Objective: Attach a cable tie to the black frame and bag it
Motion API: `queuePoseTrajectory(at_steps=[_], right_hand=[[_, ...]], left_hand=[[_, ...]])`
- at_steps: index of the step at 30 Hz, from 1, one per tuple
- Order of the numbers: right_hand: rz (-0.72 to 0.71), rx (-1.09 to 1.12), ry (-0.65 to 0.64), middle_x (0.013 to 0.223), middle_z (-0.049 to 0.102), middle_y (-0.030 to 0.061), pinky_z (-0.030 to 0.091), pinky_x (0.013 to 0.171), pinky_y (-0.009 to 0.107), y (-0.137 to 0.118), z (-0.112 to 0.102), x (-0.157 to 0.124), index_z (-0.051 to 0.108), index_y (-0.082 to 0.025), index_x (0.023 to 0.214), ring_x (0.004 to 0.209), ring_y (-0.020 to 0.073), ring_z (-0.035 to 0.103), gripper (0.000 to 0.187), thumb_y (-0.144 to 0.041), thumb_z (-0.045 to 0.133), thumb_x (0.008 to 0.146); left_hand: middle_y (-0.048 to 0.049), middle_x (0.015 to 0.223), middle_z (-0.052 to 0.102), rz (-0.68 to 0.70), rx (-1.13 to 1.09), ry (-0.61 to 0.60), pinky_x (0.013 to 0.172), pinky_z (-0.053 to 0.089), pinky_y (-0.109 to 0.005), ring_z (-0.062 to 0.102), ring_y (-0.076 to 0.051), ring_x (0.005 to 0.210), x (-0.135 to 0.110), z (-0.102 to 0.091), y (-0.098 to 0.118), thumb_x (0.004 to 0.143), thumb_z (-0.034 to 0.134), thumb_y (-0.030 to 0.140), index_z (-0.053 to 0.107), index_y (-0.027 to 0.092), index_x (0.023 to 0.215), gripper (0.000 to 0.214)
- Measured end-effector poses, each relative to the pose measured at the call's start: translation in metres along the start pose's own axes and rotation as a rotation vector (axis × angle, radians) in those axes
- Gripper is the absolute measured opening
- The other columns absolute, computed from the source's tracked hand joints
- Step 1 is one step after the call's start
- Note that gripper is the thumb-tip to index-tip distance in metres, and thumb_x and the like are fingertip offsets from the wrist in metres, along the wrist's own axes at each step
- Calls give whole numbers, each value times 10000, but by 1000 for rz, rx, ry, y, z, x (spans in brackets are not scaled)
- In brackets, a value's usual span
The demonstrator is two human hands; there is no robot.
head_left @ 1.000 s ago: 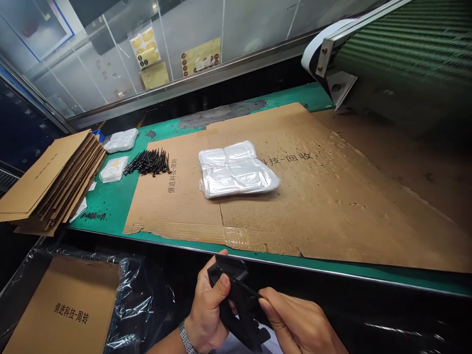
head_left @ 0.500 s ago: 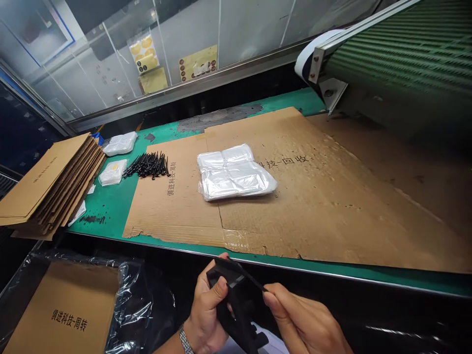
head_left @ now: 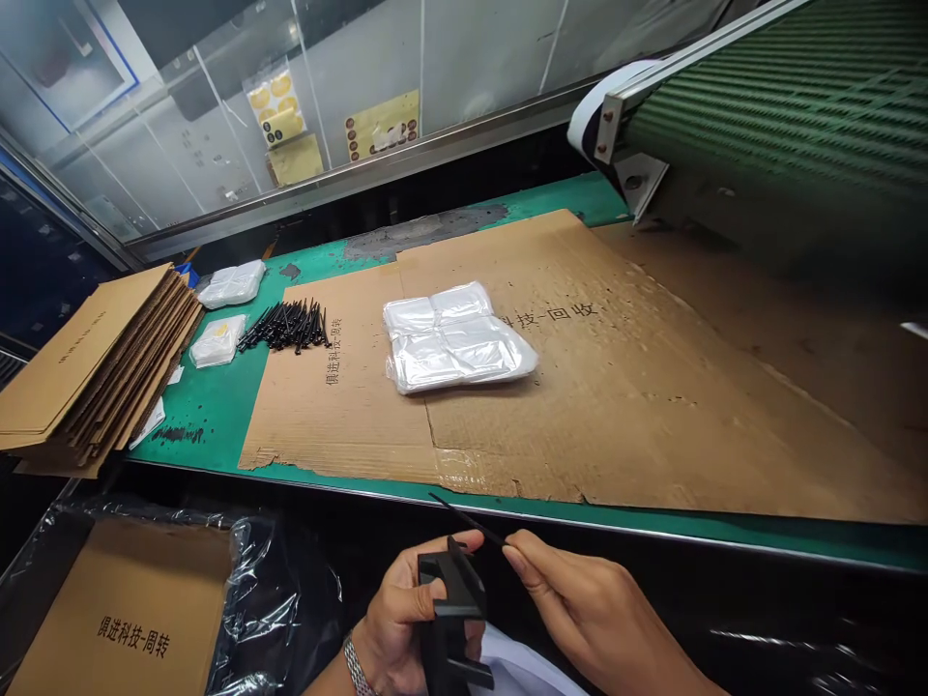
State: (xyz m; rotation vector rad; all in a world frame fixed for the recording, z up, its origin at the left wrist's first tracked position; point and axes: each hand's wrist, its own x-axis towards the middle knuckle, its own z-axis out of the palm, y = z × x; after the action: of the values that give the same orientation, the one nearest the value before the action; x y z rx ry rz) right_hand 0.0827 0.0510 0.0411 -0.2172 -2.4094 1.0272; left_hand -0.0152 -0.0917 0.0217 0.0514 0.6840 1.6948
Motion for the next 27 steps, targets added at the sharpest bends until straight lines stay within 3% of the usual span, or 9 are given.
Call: queuePoseTrajectory(at_steps=[2, 4, 8, 11, 15, 19, 21, 24, 27], right_hand=[[172, 225, -67, 502, 416, -31, 305, 399, 221, 3, -4, 3, 427, -203, 619, 412, 98, 378, 409, -421, 328, 950], [382, 495, -113, 461, 369, -40, 296, 397, 222, 4, -8, 6, 442, -197, 607, 403, 97, 328, 485, -563, 334, 906], [746, 944, -135, 375, 311, -70, 187, 373, 205, 5, -13, 9, 464, -186, 649, 359, 70, 203, 487, -648, 463, 803], [858, 1091, -139, 347, 285, -84, 107, 364, 206, 6, -12, 8, 437, -195, 669, 340, 62, 143, 452, -627, 512, 779], [857, 1055, -145, 338, 272, -91, 116, 369, 213, 6, -11, 8, 414, -203, 685, 330, 66, 149, 453, -641, 473, 785], [738, 691, -138, 414, 437, -46, 220, 370, 221, 14, -14, 12, 444, -203, 785, 319, 100, 321, 502, -695, 351, 815], [532, 190, -22, 487, 520, -9, 274, 380, 246, 25, -18, 16, 460, -211, 830, 363, 143, 442, 479, -656, 287, 860], [132, -633, 185, 543, 531, 33, 291, 418, 286, 46, -25, 26, 463, -217, 741, 466, 190, 502, 399, -448, 212, 948], [-33, -881, 257, 589, 519, 88, 343, 522, 346, 65, -29, 38, 427, -221, 666, 596, 253, 487, 373, -303, 190, 942]], left_hand=[[51, 461, 446, -91, -43, -127, 354, 218, -161, 321, -42, 330, 0, -3, 3, 654, 685, 282, 587, 235, 1127, 486], [44, 499, 457, -163, -84, -172, 349, 162, -156, 277, -30, 314, -1, -2, 8, 699, 627, 313, 573, 286, 1139, 444], [20, 584, 432, -182, -75, -15, 395, 100, -174, 219, -21, 361, -6, 5, 16, 764, 530, 459, 569, 246, 1147, 440], [12, 583, 394, -190, -23, 62, 416, 116, -186, 197, -37, 408, -9, 8, 16, 772, 503, 516, 613, 226, 1063, 425], [14, 608, 356, -184, -73, 46, 385, 56, -148, 192, -37, 436, -9, 12, 17, 779, 504, 505, 635, 227, 1013, 386], [17, 657, 333, -188, -194, 22, 359, 12, -78, 215, -19, 462, -8, 19, 24, 806, 513, 428, 616, 213, 1064, 351], [15, 676, 333, -208, -254, 39, 353, 28, -56, 217, -13, 473, -8, 20, 25, 816, 528, 381, 614, 209, 1071, 319], [7, 682, 353, -203, -323, 117, 343, 76, -60, 229, -21, 486, -8, 20, 24, 812, 565, 324, 636, 188, 1026, 264], [6, 657, 374, -164, -381, 200, 348, 155, -87, 269, -42, 505, -8, 22, 21, 792, 603, 263, 666, 165, 920, 173]])
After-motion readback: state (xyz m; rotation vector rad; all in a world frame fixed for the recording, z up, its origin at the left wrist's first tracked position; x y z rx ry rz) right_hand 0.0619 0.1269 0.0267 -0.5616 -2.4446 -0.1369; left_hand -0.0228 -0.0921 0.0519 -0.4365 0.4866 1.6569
